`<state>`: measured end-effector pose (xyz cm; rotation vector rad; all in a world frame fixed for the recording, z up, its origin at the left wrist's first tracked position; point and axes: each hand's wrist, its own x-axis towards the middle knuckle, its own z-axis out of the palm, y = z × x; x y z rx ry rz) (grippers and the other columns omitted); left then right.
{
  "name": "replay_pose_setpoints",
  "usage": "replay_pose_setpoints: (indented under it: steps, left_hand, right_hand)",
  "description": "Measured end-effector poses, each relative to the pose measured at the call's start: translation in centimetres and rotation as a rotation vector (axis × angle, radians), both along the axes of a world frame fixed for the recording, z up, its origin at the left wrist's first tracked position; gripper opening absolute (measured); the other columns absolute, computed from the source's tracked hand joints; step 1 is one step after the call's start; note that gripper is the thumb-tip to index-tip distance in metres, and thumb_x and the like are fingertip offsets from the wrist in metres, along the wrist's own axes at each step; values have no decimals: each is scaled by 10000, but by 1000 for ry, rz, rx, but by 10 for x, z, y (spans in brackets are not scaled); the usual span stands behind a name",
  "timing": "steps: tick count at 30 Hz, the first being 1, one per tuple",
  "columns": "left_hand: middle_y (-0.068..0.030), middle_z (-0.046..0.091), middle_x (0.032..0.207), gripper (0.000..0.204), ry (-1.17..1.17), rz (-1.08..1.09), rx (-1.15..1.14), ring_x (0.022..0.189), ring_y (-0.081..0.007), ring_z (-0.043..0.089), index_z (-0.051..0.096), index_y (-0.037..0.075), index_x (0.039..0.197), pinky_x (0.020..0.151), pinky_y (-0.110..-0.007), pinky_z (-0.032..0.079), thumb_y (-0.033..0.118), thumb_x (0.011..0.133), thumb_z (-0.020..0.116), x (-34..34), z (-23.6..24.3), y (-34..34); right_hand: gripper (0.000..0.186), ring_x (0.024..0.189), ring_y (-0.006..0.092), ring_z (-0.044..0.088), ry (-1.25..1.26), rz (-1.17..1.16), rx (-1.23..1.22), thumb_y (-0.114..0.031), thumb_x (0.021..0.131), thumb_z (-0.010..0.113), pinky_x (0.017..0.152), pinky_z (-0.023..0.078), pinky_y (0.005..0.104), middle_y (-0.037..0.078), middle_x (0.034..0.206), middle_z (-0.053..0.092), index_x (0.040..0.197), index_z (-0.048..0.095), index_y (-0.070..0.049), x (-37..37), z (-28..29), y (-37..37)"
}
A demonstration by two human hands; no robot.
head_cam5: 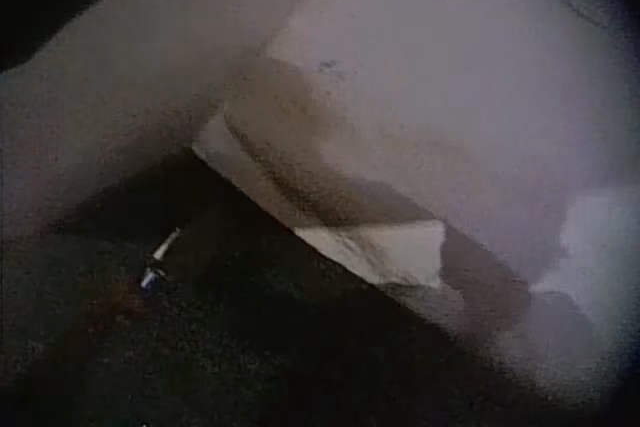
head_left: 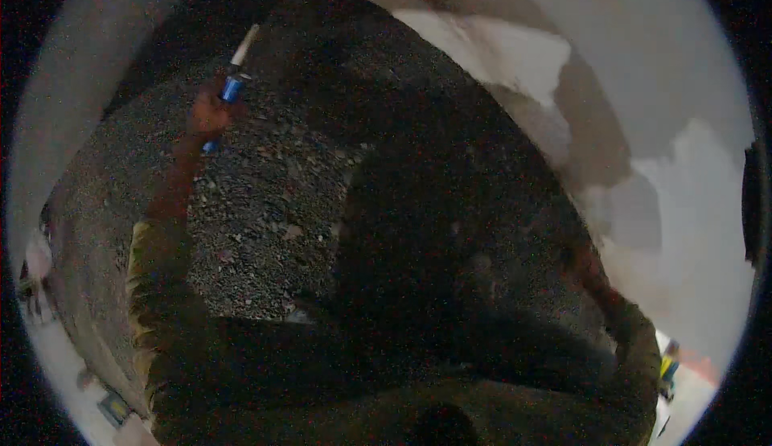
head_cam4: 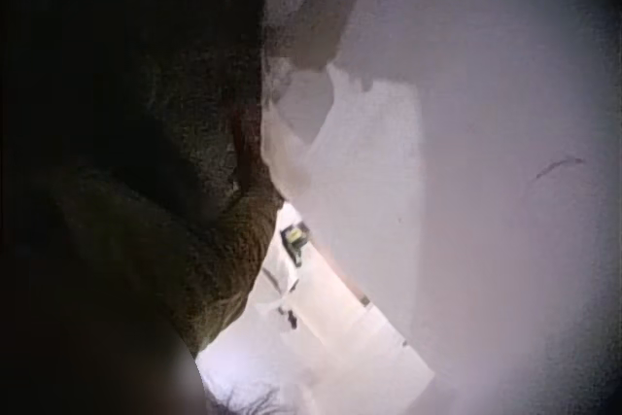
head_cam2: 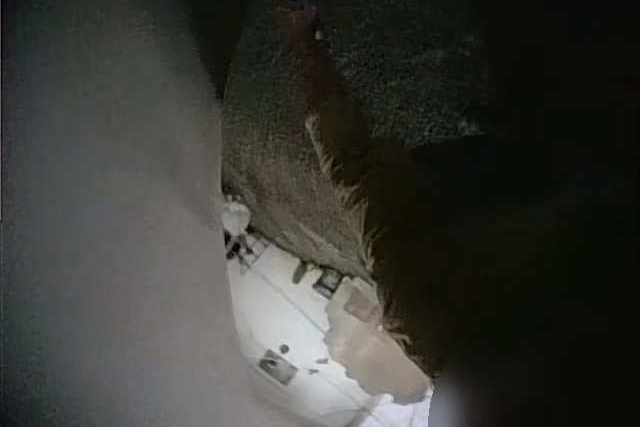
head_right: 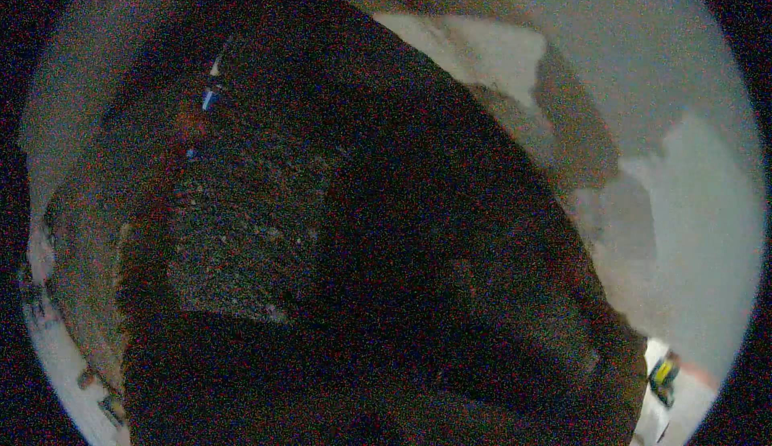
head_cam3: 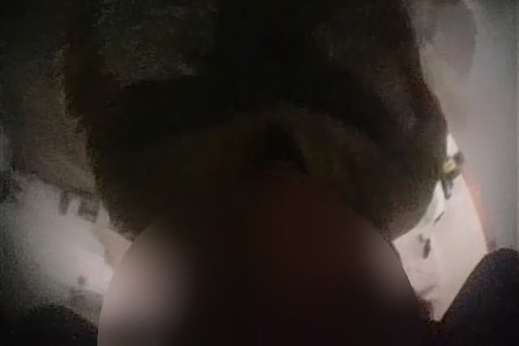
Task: Using a hammer and trowel to remove a concrete slab and patch the floor area.
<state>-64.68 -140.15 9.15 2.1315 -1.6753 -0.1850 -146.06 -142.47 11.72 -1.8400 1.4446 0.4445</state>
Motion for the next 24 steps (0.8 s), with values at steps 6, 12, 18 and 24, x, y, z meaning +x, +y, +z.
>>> replay_pose_setpoints:
  steps: [6, 12, 18, 24]
  left_hand:
    - [-109, 540, 1233, 459, 776, -227, 177, 1120, -265, 508, 543, 66, 1221, 969, -385, 377, 306, 835, 605, -84, 31, -23]
    - [-75, 552, 1238, 451, 1207, -300, 93, 1155, -234, 496, 547, 72, 1232, 1028, -354, 320, 350, 877, 541, -217, 10, -21]
    - [-61, 600, 890, 561, 1323, -93, 416, 825, -183, 552, 625, 65, 928, 764, -330, 437, 605, 778, 589, -383, 63, 2]
    - [-49, 607, 921, 572, 1477, -172, 224, 847, -153, 543, 630, 73, 983, 747, -310, 432, 605, 777, 603, -462, 59, -33]
  right_hand:
    - [460, 867, 214, 590, -24, -124, 42, -362, 920, 482, 776, 473, 379, 164, 955, 612, 1252, 472, -45, -35, 21, 36]
    - [457, 878, 211, 593, -107, -80, 19, -366, 925, 478, 785, 474, 378, 162, 957, 613, 1253, 472, -47, 3, 22, -17]
    - [508, 761, 176, 561, -744, 314, -312, -428, 922, 492, 712, 470, 366, 65, 887, 615, 1248, 469, -39, 202, 53, -37]
    - [392, 777, 165, 533, -1015, -261, 1225, -330, 874, 581, 753, 459, 292, 45, 827, 562, 1103, 512, -18, 165, 10, -130]
